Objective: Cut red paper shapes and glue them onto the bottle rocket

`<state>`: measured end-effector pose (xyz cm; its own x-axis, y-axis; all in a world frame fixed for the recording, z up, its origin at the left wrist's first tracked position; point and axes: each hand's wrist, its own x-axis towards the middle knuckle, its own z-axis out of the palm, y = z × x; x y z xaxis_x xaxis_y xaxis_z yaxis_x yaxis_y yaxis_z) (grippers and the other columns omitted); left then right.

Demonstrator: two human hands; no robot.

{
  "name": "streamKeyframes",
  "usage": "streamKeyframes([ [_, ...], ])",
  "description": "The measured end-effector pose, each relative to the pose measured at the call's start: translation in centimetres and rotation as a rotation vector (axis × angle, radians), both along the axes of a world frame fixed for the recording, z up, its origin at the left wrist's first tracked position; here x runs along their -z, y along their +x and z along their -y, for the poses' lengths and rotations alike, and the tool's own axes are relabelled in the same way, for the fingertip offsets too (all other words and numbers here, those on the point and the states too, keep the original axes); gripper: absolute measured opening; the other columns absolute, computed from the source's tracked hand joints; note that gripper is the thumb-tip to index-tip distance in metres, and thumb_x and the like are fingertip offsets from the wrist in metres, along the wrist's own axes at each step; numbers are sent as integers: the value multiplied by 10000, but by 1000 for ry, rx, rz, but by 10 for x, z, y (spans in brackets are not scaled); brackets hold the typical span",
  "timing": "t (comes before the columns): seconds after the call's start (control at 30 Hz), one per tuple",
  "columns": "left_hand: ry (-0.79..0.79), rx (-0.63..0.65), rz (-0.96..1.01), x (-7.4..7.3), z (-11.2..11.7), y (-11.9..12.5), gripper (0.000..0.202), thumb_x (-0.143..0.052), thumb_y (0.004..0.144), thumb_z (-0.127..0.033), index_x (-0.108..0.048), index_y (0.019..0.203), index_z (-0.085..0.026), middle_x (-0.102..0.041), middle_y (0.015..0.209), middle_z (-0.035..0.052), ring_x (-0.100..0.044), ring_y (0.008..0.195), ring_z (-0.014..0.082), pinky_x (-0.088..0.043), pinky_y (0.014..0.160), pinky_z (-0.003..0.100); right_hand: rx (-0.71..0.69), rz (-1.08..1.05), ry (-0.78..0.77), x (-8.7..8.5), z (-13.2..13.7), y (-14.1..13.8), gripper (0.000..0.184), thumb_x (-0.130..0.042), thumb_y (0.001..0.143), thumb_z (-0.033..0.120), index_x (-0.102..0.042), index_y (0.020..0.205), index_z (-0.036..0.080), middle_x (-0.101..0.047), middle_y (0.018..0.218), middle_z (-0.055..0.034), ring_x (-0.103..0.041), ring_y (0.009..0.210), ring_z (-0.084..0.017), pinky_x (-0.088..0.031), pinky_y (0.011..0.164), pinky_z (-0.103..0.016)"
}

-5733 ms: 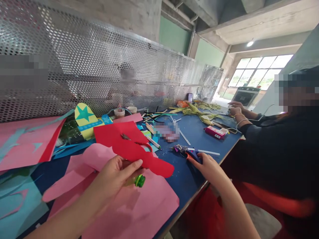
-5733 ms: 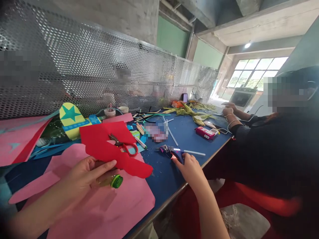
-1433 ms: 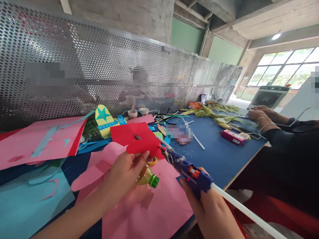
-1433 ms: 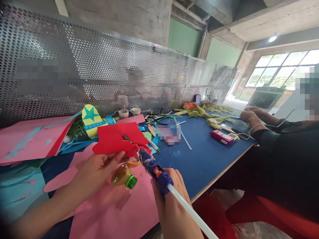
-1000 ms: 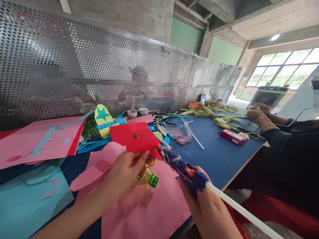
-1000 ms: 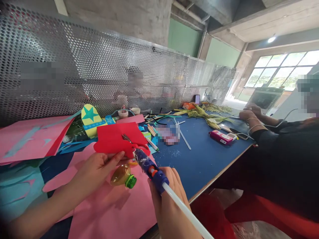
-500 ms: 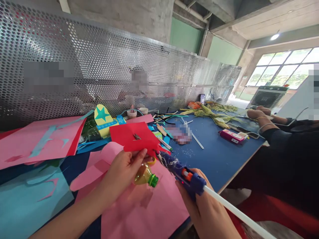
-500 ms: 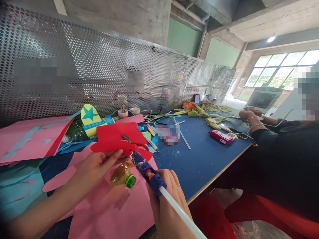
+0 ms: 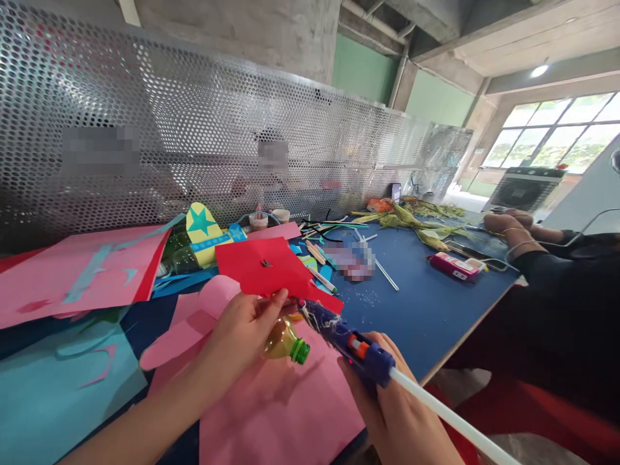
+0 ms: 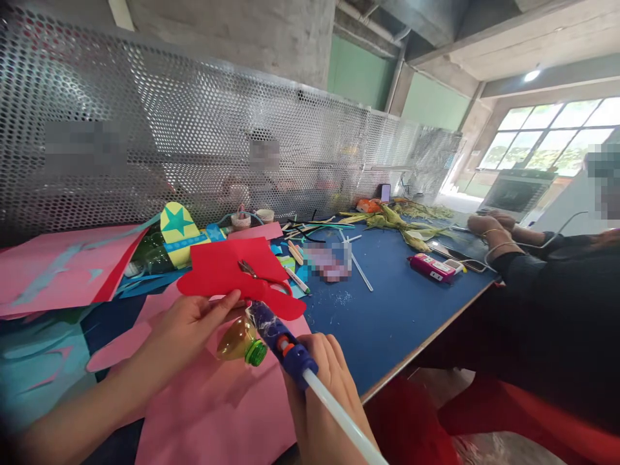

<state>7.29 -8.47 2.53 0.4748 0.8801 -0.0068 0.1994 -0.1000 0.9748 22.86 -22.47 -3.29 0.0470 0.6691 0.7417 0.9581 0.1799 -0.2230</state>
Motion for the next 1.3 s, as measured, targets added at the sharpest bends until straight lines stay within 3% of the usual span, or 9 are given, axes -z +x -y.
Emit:
streamKeyframes([
  [0.17,-21,8,24,2,0,0,369,-603,756,-559,-695,751,-202,-771,748,78,-742,817,301,-554,590,318,21,-21,-17,2,2,5,183,-451,1011,322,-534,1116,197,-686,958,-109,-707,836,-250,-595,720,-348],
  [0.37,-79,-20,33,-2,2,2,397,-656,677,-592,-682,727,-198,-774,762,86,-743,856,321,-565,589,322,14,39,12,2,-1,0,193,-381,1037,304,-484,1136,174,-657,900,-104,-694,831,-238,-592,691,-311],
  [0.47,-69,-30,55,-4,3,1,404,-692,647,-585,-678,744,-194,-783,814,90,-740,889,323,-576,631,323,16,27,6,3,0,2,175,-388,1035,304,-489,1106,181,-652,894,-96,-693,826,-237,-589,690,-308],
  [0.57,-59,-14,53,-4,2,1,385,-650,706,-571,-682,753,-190,-785,830,92,-739,896,310,-577,685,333,32,7,-19,3,1,4,119,-438,1017,279,-496,1072,190,-653,930,-100,-689,823,-232,-586,692,-308],
  [0.8,-96,-24,64,0,1,1,419,-670,676,-586,-696,755,-175,-782,785,104,-744,845,310,-568,624,326,7,8,-13,-1,-1,0,136,-394,1024,230,-476,1127,197,-629,880,-76,-674,787,-219,-580,661,-302],
  [0.93,-90,-34,47,-1,2,1,419,-649,713,-573,-715,808,-170,-781,774,99,-746,824,298,-560,594,313,39,-19,-24,1,-1,5,92,-460,1008,263,-496,1056,194,-638,879,-76,-669,760,-212,-577,684,-316],
  [1.07,-88,-13,113,0,2,1,390,-676,699,-568,-697,739,-181,-777,764,103,-744,862,316,-577,608,323,2,-7,-19,2,-1,6,105,-455,1010,254,-496,1080,187,-654,927,-95,-677,802,-214,-572,700,-307],
  [1.3,-126,-33,157,2,0,2,439,-737,608,-605,-674,681,-177,-770,715,105,-751,847,339,-587,577,329,53,-69,-23,-2,-2,3,111,-442,1017,292,-511,1004,206,-665,906,-86,-674,771,-217,-563,661,-301],
])
